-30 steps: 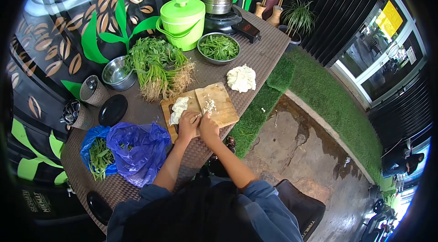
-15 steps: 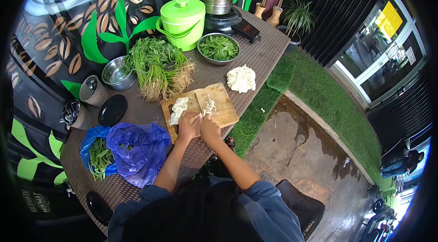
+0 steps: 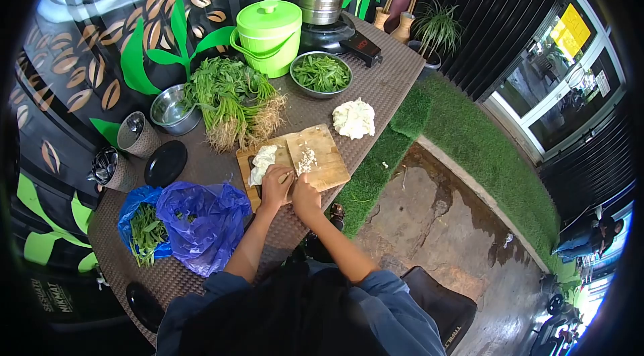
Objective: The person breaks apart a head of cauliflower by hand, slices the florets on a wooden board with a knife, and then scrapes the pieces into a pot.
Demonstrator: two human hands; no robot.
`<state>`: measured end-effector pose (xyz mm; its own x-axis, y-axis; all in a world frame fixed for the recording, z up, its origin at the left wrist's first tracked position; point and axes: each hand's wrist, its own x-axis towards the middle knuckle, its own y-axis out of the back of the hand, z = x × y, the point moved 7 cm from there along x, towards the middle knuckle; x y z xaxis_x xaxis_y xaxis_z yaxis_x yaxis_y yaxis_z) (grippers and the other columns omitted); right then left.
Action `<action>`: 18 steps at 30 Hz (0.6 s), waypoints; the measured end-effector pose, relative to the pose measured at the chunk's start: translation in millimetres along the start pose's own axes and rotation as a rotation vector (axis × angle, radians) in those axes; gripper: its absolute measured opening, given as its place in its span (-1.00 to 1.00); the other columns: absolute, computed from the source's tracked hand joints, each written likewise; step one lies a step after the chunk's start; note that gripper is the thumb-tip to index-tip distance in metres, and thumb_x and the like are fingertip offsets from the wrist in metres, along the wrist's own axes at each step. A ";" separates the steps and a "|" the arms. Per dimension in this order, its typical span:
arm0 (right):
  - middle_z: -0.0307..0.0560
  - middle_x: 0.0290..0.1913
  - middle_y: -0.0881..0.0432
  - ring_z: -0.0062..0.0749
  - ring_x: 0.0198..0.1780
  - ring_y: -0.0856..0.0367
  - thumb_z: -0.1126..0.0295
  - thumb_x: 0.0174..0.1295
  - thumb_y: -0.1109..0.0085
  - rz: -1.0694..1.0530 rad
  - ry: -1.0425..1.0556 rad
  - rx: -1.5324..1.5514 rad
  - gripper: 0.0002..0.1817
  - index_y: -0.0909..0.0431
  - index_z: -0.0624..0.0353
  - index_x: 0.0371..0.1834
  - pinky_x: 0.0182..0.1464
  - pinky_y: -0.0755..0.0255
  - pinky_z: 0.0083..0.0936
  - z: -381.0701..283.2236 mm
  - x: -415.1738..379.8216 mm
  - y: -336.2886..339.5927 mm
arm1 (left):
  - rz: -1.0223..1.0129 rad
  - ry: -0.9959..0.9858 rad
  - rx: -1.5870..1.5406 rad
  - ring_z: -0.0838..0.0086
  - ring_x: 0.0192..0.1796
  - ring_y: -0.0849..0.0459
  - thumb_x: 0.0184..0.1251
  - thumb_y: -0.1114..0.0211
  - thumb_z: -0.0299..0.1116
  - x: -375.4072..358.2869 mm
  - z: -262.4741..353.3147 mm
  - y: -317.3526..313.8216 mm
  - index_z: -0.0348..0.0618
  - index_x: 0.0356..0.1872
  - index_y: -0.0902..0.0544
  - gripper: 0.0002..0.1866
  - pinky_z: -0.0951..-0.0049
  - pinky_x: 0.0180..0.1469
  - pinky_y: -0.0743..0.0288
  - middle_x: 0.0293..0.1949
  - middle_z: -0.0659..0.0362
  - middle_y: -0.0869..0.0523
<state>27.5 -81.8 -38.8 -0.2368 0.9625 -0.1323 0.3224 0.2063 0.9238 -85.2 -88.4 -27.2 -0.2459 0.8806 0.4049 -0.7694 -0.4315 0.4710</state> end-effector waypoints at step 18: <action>0.29 -0.32 -0.64 0.08 -0.25 -0.69 0.38 0.28 0.09 -0.001 0.061 0.011 -0.65 -0.23 0.39 0.04 -0.23 -0.59 -0.16 1.3 17.8 5.3 | 0.022 -0.055 0.054 0.18 -0.09 -0.57 0.09 -0.31 -0.53 -2.6 7.0 1.8 -0.33 -0.27 -0.72 -0.83 0.29 -0.04 -0.48 -0.30 0.01 -0.70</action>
<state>26.1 -63.4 -36.7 -0.2924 0.9499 -0.1105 0.3326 0.2094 0.9195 -81.8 -92.9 -21.9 -0.2282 0.8596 0.4572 -0.7310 -0.4614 0.5026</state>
